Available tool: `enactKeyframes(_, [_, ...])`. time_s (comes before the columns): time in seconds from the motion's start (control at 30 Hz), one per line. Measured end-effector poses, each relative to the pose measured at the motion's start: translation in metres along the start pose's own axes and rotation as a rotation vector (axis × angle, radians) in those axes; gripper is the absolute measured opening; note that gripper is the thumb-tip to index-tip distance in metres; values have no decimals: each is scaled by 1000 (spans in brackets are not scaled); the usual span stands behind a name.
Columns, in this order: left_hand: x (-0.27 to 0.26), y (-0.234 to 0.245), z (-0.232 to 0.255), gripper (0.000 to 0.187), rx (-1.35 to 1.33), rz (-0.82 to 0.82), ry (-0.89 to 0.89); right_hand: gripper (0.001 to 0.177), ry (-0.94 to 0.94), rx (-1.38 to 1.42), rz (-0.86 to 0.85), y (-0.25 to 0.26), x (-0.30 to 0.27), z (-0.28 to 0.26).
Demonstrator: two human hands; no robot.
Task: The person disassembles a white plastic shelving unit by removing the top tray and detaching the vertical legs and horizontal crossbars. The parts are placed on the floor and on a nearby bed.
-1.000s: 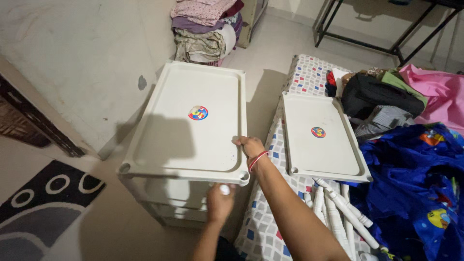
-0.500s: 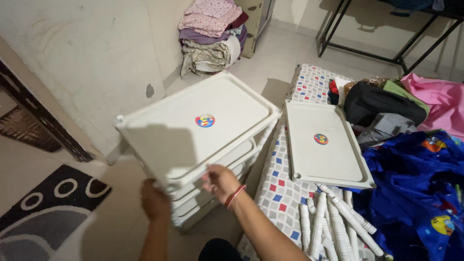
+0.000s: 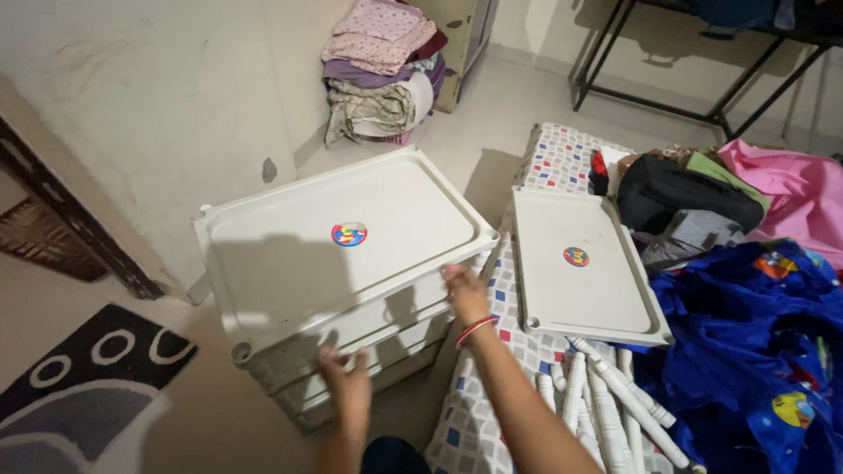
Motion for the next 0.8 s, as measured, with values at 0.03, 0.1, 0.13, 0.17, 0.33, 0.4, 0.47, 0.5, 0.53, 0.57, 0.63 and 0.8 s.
enactKeyframes(0.03, [-10,-17,12,66,167,-114,-209,39,144,-210,96,21,13,-9])
enactKeyframes(0.1, [-17,-38,26,62,86,-135,-140,49,237,-278,249,52,42,-30])
enactKeyframes(0.13, [-14,-47,34,60,46,-145,-105,49,158,-237,237,63,55,-37])
enactKeyframes(0.17, [-11,-54,41,58,-35,-125,-28,47,131,-247,236,71,64,-43])
enactKeyframes(0.33, [-3,-74,66,60,-323,-38,235,39,393,-746,177,69,85,-78])
enactKeyframes(0.4, [-5,-80,75,64,-341,-65,236,39,350,-791,140,68,76,-83])
enactKeyframes(0.47, [-7,-86,83,72,-357,-85,248,52,377,-831,84,69,60,-90])
enactKeyframes(0.5, [-9,-88,87,77,-364,-92,259,60,390,-851,58,69,51,-95])
enactKeyframes(0.53, [-10,-89,90,83,-371,-99,271,64,353,-793,13,68,44,-99])
enactKeyframes(0.57, [-10,-91,93,84,-372,-119,274,68,319,-734,-29,67,39,-104])
enactKeyframes(0.63, [-9,-93,99,86,-375,-158,283,71,223,-619,-99,66,31,-111])
enactKeyframes(0.8, [-5,-85,113,60,-363,-236,222,64,-104,-320,-137,60,43,-98])
Point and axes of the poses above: each hand's wrist, its own x-axis towards the middle knuckle, its own y-axis out of the back of the hand, z = x × y, the point moved 3 cm from there along x, towards the middle knuckle, and after that the axes turned 12 degrees about -y, right-handed, at the moved point
